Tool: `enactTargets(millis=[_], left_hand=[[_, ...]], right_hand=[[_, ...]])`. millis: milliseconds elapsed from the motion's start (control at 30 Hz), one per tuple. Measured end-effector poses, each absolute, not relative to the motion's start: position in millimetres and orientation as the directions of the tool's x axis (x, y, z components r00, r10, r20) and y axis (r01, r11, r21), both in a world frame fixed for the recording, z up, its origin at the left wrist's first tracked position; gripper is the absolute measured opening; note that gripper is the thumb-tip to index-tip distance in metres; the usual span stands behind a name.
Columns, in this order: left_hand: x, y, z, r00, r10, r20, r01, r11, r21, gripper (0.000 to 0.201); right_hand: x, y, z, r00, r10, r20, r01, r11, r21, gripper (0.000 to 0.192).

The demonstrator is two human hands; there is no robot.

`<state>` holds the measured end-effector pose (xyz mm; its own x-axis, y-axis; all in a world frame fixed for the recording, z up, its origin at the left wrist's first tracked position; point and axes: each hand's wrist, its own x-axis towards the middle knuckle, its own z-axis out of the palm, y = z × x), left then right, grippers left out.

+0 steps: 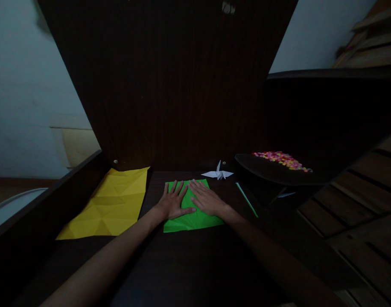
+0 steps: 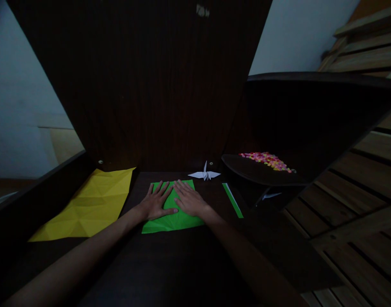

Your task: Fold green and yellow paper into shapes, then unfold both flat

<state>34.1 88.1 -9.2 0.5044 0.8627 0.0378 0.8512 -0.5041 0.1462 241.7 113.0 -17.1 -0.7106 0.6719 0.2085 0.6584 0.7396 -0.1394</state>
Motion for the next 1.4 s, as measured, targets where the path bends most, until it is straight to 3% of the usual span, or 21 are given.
enactTargets(millis=[100,433,900,1400], left_hand=[[33.6,88.1,-10.8,0.51,0.859,0.049,0.846,-0.511,0.149,0.103],[37.1,95.5,-2.8,0.504,0.864,0.018,0.853,-0.5,0.149,0.108],[35.2,109.3,-9.2,0.598,0.8,0.042,0.788,-0.597,0.154,0.112],[33.6,110.0,-8.7,0.592,0.806,0.023,0.792,-0.586,0.168,0.116]], right_hand=[[243.0,117.9,-19.7,-0.757,0.632,0.165,0.601,0.773,-0.203,0.061],[238.6,121.2,-19.3,-0.69,0.718,0.088,0.68,0.685,-0.261,0.073],[230.9,114.4,-15.4,-0.643,0.757,0.117,0.718,0.649,-0.252,0.081],[228.9,116.0,-16.5,-0.631,0.766,0.12,0.723,0.637,-0.266,0.089]])
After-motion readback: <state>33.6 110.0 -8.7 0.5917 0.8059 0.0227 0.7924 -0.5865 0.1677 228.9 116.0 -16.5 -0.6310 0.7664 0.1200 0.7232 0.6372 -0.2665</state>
